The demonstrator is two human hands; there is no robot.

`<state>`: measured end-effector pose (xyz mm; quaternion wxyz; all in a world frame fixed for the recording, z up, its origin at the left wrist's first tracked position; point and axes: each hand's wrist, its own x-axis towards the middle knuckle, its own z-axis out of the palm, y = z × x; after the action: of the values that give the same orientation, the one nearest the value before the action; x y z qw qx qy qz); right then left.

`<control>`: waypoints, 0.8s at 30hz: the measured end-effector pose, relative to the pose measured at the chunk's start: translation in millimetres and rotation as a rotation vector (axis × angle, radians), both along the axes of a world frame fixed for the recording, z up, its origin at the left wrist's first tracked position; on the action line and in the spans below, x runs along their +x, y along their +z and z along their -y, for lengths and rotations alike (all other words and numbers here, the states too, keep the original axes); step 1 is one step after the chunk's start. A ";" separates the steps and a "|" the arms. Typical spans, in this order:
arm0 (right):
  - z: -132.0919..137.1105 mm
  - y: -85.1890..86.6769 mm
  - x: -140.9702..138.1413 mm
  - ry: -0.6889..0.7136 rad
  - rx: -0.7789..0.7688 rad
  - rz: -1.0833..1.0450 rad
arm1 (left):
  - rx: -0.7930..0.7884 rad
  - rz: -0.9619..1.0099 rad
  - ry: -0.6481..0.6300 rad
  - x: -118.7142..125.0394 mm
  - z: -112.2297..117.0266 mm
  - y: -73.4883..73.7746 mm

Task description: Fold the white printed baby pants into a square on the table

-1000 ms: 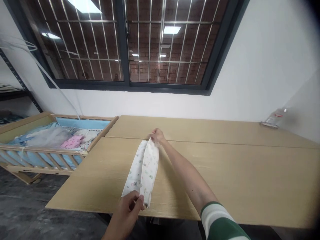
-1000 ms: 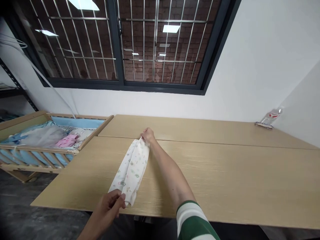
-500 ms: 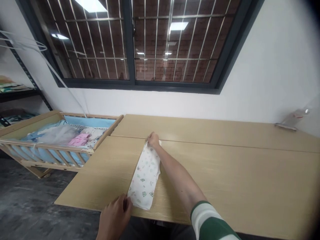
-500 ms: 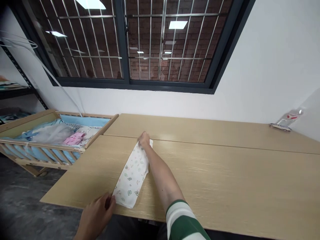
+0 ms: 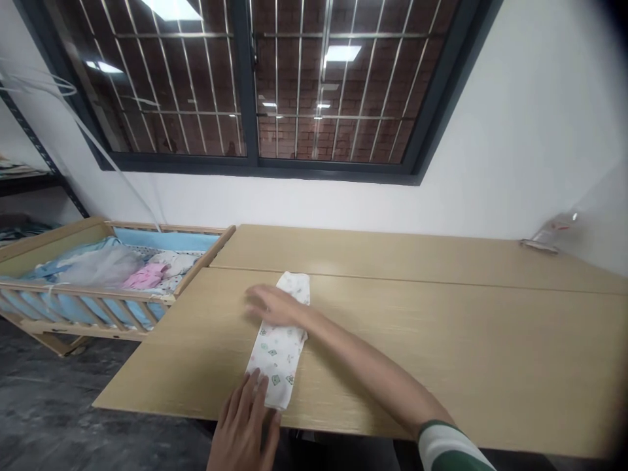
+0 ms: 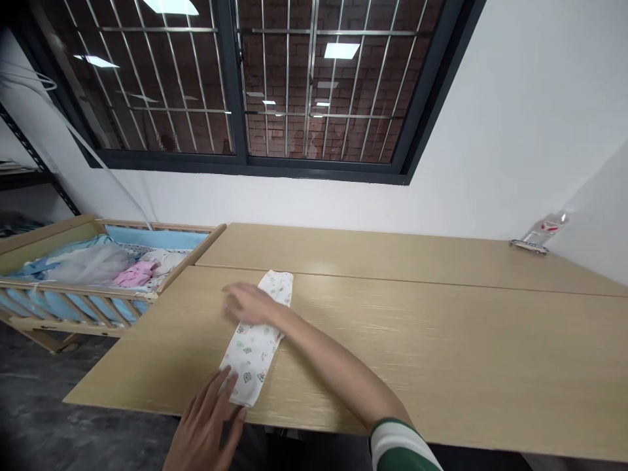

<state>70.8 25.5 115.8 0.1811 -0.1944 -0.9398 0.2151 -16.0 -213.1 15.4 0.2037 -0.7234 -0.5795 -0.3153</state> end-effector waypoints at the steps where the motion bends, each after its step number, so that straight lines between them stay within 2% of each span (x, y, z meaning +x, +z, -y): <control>1: 20.1 -0.5 4.0 0.129 0.017 0.041 | 0.017 -0.027 0.016 3.0 0.7 -4.1; 3: 56.2 -7.1 13.5 0.318 0.029 0.121 | 0.048 -0.094 0.055 5.2 2.9 -16.2; 5: 82.0 -19.2 24.0 0.419 0.044 0.159 | 0.069 -0.181 0.074 4.5 6.1 -32.1; 7: 95.0 -33.0 34.2 0.453 0.047 0.175 | 0.077 -0.260 0.079 5.1 9.7 -47.8; 9: 96.1 -44.8 43.2 0.448 0.044 0.184 | 0.068 -0.282 0.103 9.9 13.0 -59.3; 11: 88.6 -52.3 50.5 0.426 0.043 0.192 | 0.046 -0.258 0.145 18.5 15.0 -64.6; 15: 59.0 -56.2 60.1 0.351 0.014 0.245 | 0.020 -0.225 0.179 32.7 15.0 -64.2; 24: -38.0 -63.9 62.0 0.095 0.007 0.347 | 0.024 -0.305 0.199 27.7 15.7 -62.0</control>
<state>132.8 63.6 51.9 0.0066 -0.1833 -0.9657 0.1836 11.7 -228.8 -46.6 0.3277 -0.6995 -0.6068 -0.1872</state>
